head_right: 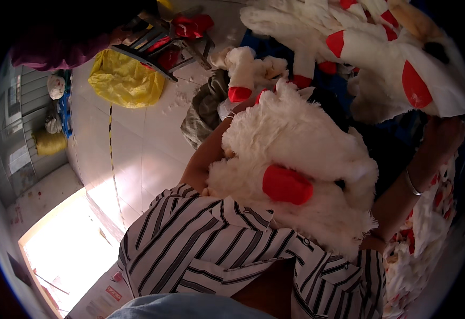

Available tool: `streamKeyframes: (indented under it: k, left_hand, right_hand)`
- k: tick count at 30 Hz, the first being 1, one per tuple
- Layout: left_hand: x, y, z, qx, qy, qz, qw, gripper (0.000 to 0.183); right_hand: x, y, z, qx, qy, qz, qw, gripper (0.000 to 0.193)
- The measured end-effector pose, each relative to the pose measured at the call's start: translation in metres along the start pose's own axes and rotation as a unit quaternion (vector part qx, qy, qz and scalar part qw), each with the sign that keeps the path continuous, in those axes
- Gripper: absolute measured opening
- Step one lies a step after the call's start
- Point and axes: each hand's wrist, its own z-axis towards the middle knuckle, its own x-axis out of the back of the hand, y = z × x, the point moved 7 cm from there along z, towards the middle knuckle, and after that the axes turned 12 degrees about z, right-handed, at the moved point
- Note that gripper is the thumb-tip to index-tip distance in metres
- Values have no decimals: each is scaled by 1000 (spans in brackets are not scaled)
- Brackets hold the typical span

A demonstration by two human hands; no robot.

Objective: The person assembles white stuffed animal toys by hand, inserting red fabric pieces into the limbs and adjusting the fluffy bodies. They handle the toys one at a time, manipulating the fabric and stuffing to shape the limbs and body, then placing the finished items into a blue crate.

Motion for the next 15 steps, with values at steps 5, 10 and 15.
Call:
streamKeyframes:
  k: [5, 10, 15]
  left_hand:
    - [91, 40, -6, -108, 128, -129, 977, 48]
    - [171, 87, 19, -106, 155, -247, 951, 45]
    - [308, 209, 11, -134, 300, -264, 907, 51]
  right_hand:
    - [-16, 1, 5, 6, -24, 31, 999, 24]
    - [-49, -16, 1, 31, -66, 93, 993, 23]
    - [-131, -22, 1, 18, -204, 265, 942, 23]
